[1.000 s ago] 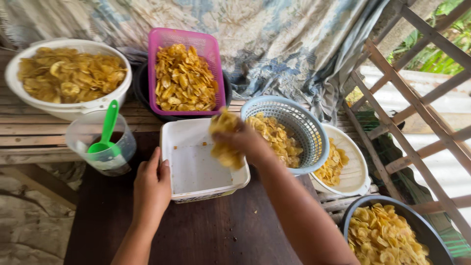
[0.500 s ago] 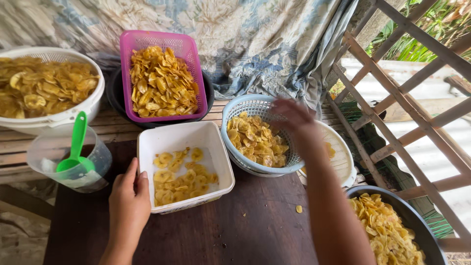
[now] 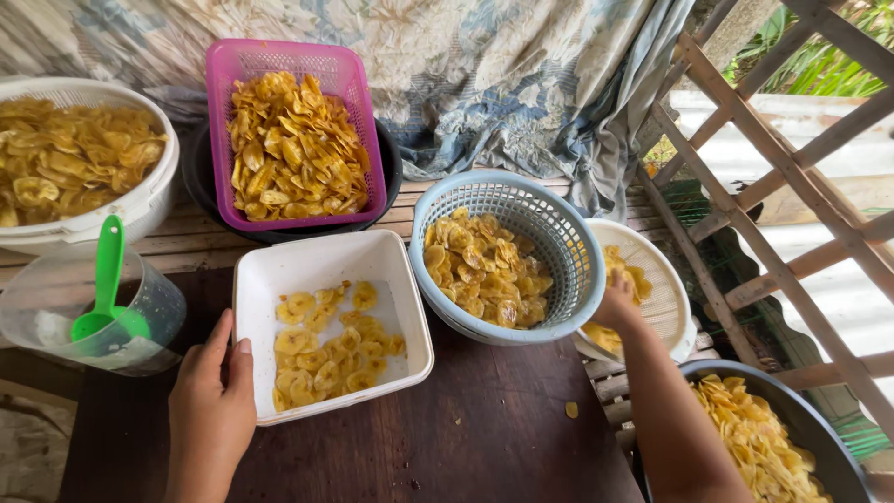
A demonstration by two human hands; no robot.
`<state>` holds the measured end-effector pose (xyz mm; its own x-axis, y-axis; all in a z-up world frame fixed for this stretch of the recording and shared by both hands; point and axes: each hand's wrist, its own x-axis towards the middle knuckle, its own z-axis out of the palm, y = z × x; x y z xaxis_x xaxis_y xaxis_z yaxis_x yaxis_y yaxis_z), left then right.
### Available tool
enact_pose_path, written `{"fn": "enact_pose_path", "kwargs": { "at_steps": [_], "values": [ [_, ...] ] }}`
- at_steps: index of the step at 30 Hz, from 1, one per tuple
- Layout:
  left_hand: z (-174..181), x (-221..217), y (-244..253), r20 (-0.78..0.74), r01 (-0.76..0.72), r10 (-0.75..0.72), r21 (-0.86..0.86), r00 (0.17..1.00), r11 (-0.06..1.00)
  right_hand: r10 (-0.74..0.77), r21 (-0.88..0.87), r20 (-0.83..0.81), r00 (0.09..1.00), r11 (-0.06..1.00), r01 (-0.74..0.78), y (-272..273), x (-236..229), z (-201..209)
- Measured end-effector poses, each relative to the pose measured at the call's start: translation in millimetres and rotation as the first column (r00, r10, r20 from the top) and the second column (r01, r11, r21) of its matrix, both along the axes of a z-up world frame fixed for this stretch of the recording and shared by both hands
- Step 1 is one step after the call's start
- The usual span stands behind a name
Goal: The person places fried banana chips into a container, adds a dark liquid using a measuring scoop, and then tosses the chips in the container by hand.
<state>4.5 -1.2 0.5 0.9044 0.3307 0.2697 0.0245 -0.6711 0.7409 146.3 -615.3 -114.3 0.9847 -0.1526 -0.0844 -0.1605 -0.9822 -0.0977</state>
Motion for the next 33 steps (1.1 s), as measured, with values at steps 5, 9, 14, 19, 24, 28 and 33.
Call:
{"fn": "enact_pose_path", "kwargs": {
  "at_steps": [5, 9, 14, 19, 24, 28, 33],
  "values": [
    [0.9, -2.8, 0.4, -0.044, -0.013, 0.011, -0.033, 0.999, 0.999, -0.358, 0.401, -0.194, 0.913, 0.821, 0.407, -26.9, -15.3, 4.0],
    [0.0, -2.7, -1.3, -0.033, -0.004, 0.003, -0.056, 0.999, 0.998, -0.118, 0.163, -0.140, 0.983, 0.977, 0.141, -6.5, -12.1, -10.0],
    [0.6, -2.7, -0.9, -0.029, 0.006, -0.008, -0.056, 1.000, 0.998, -0.063, 0.253, -0.023, 0.998, 0.965, 0.067, -9.6, -26.5, -11.7],
    [5.8, -3.6, -3.0, -0.115, -0.018, 0.006, -0.099, 0.993, 0.995, -0.152, 0.319, -0.205, 0.967, 0.924, 0.213, -1.2, -25.5, -14.3],
    [7.1, 0.3, -3.3, -0.061, 0.006, -0.012, -0.093, 0.998, 0.996, 0.008, 0.046, -0.173, 0.985, 0.999, 0.000, 14.2, -21.3, -3.2],
    [7.4, -3.4, -3.5, -0.054, 0.003, -0.008, -0.094, 0.999, 0.996, -0.126, 0.102, -0.164, 0.978, 0.984, 0.144, 28.3, -38.0, 8.2],
    [9.7, -3.9, -4.9, -0.061, -0.010, 0.003, -0.104, 0.998, 0.995, -0.248, 0.344, -0.176, 0.953, 0.891, 0.296, 6.2, -38.9, 3.5]
  ]
}}
